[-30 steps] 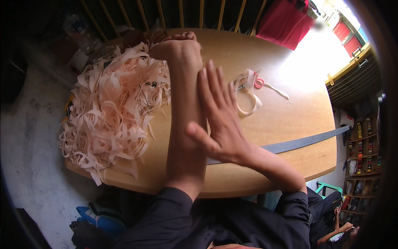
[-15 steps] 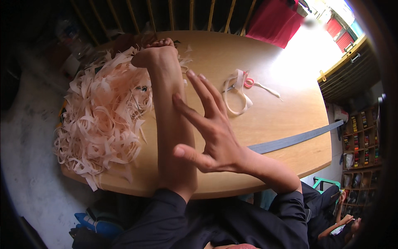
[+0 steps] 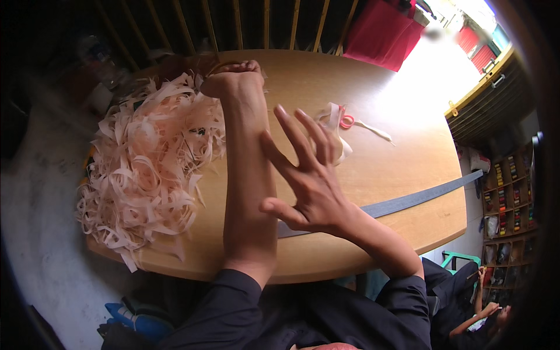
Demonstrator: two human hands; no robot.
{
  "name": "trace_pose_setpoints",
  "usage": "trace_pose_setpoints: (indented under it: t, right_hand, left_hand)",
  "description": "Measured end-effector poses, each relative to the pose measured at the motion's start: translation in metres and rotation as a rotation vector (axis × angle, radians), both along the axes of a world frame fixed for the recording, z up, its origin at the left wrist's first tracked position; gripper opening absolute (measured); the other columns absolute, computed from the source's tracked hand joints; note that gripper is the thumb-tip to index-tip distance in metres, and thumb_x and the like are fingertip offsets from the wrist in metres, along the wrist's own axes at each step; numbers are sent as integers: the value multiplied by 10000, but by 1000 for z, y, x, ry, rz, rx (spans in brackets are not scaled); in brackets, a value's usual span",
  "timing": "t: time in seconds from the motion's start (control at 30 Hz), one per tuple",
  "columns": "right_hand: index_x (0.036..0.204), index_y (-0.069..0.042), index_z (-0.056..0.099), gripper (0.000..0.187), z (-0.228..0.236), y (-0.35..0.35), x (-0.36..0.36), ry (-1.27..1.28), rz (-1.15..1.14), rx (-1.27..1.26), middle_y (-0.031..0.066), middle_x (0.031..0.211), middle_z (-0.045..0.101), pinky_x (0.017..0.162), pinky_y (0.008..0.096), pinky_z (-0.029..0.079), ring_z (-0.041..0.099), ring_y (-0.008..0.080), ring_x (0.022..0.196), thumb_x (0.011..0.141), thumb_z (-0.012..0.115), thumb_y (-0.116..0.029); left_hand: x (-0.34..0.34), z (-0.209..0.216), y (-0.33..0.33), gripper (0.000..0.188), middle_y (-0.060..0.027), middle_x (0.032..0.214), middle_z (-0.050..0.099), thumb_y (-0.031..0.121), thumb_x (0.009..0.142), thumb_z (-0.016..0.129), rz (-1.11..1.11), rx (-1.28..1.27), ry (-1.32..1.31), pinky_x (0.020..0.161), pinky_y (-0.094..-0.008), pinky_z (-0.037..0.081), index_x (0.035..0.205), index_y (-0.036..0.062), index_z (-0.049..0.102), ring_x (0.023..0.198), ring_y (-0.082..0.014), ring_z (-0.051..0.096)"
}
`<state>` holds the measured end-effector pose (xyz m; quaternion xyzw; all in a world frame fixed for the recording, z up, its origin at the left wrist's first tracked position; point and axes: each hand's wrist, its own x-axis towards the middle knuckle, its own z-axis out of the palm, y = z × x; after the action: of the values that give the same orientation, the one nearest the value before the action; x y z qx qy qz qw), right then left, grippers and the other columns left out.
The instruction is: The person repeatedly measures and cuts light-colored rubber strips to a uniform length using a metal ruler and pink scissors. They place cut pieces into a growing pile on the table. At one point, they measure a strip against their bare left leg to check length.
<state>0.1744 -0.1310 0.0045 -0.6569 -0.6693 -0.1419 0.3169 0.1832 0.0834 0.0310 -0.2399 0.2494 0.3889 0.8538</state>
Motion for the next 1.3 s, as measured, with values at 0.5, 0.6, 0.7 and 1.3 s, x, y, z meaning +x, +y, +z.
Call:
trace_pose_setpoints:
  t: [0.5,0.6,0.7,1.3]
  right_hand:
    - [1515,18,465,707,-9,13,20,-239,-303,10,307,1649,308,1274,633,145,222,417,1589,824,612,-20]
    - [1425,-1,580,602,-18,13,17,-401,-113,-33,300,1618,373,1269,622,165,216,445,1583,830,635,-70]
    - [1185,-82,752,303,-11,15,34,-98,-461,-257,268,1627,385,1259,594,210,306,436,1545,901,661,-134]
    - [1556,132,287,837,10,25,-133,590,148,21,397,1517,416,1156,563,397,480,519,1379,1001,632,-390]
  left_hand:
    - [22,15,6,247,-48,627,353,272,881,434,-26,-55,77,530,-339,280,724,97,357,530,-194,296]
    - [15,25,8,265,-46,650,361,290,898,460,-78,49,-48,543,-341,302,740,91,384,541,-194,325]
    - [-8,46,15,296,-49,678,394,318,932,503,-68,89,-294,546,-351,320,772,74,449,555,-206,358]
    - [-156,106,14,628,-131,768,733,600,1032,521,420,927,-1568,694,-442,606,889,20,714,653,-281,725]
